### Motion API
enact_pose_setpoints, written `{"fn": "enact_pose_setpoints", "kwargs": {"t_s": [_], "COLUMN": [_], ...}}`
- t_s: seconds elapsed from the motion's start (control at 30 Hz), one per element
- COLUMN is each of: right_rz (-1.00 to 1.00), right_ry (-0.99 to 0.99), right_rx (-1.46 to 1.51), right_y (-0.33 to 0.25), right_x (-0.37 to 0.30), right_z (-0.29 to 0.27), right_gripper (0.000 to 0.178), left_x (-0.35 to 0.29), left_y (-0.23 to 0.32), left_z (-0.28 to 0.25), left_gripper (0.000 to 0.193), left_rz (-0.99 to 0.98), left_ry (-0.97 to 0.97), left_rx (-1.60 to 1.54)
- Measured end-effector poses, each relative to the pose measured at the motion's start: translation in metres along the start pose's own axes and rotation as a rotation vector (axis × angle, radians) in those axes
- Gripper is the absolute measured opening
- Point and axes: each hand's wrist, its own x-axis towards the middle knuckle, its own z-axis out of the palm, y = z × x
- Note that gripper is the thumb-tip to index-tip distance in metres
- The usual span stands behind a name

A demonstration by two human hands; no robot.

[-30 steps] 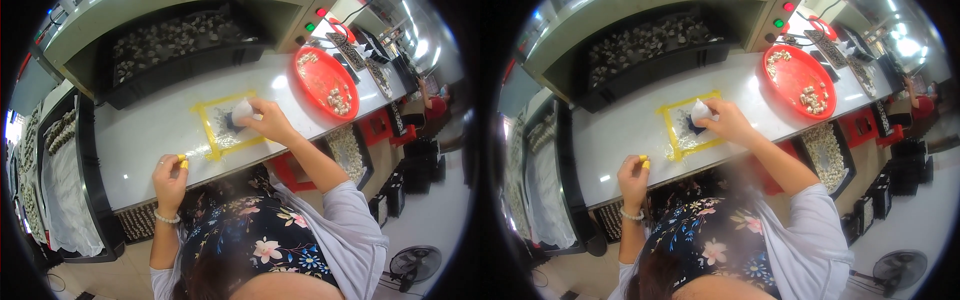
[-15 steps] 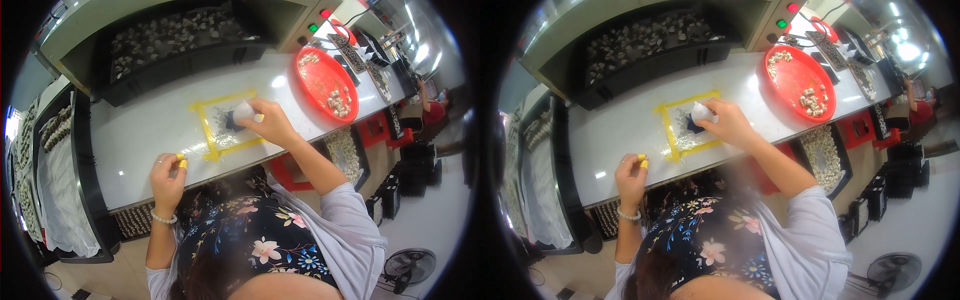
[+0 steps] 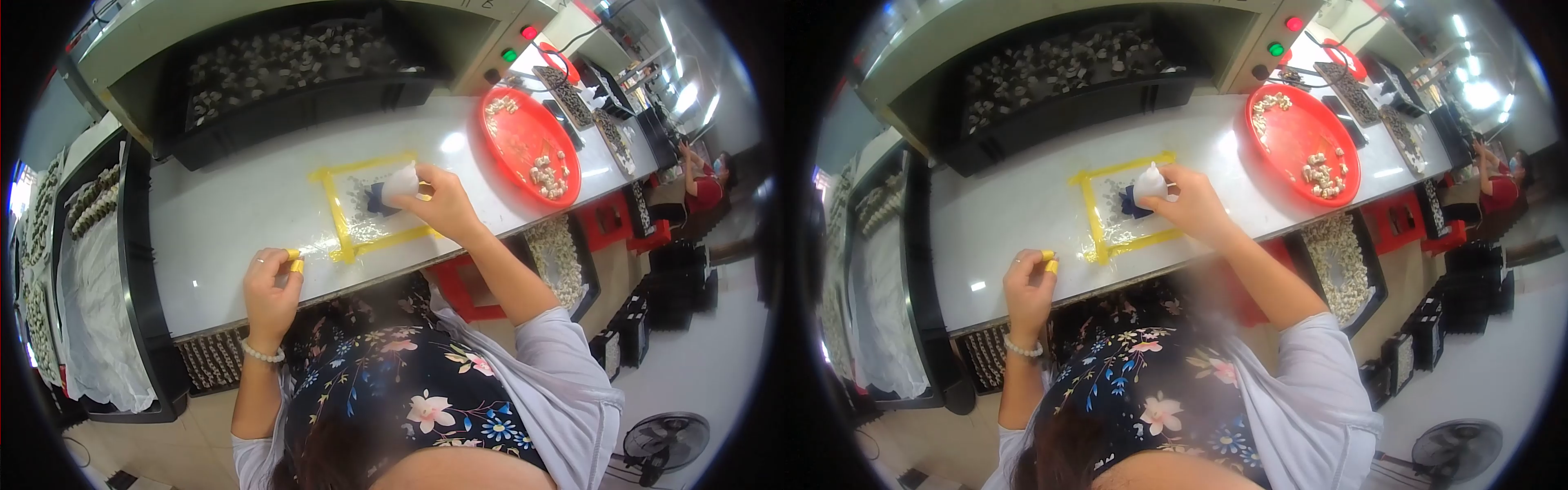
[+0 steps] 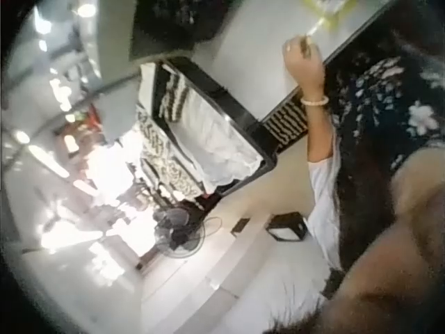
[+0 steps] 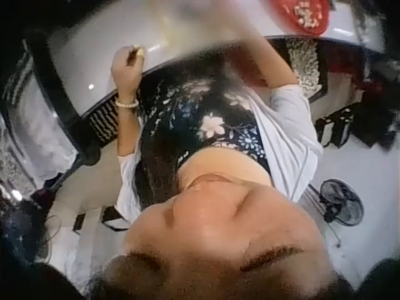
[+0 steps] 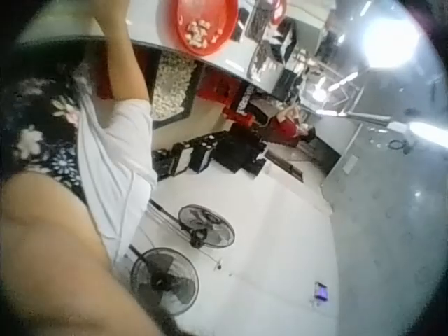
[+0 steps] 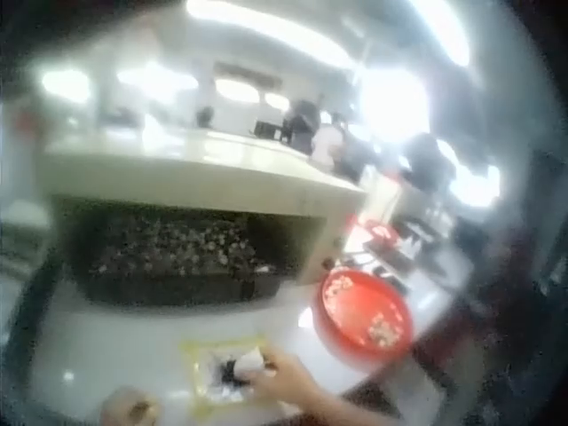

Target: The person assembles small white plastic components and blue circular pieces by applying adhesive from an adhesive bottle and an adhesive tray, then joining the pieces together by hand.

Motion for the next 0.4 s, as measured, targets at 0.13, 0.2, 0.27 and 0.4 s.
{"fn": "enact_pose_setpoints", "kwargs": {"t_s": [0.13,0.2,0.27,0.4], "right_rz": [-0.091,-0.094,-0.148,-0.132], "right_ry": [0.011,-0.023,-0.021,-0.039], "right_rx": [-0.119,-0.199,-0.293,-0.259], "right_y": [-0.0038,-0.0064,-0.007,-0.0053], "right_x": [0.0015,0.0031,0.0043,0.0037], "right_z": [0.0016,0.0011,0.0012,0.0012], "right_gripper": [0.034,0.033,0.031,0.031], "left_x": [0.0011,0.0015,0.0021,0.0008], "left_y": [0.0013,0.0013,0.0011,-0.0013], "left_z": [0.0006,0.001,0.0012,0.003], "left_gripper": [0.012,0.012,0.013,0.014], "left_rz": [0.026,0.015,0.032,0.005], "left_ry": [0.002,-0.002,0.006,0.003], "left_rx": [0.002,0.003,-0.001,-0.021]}}
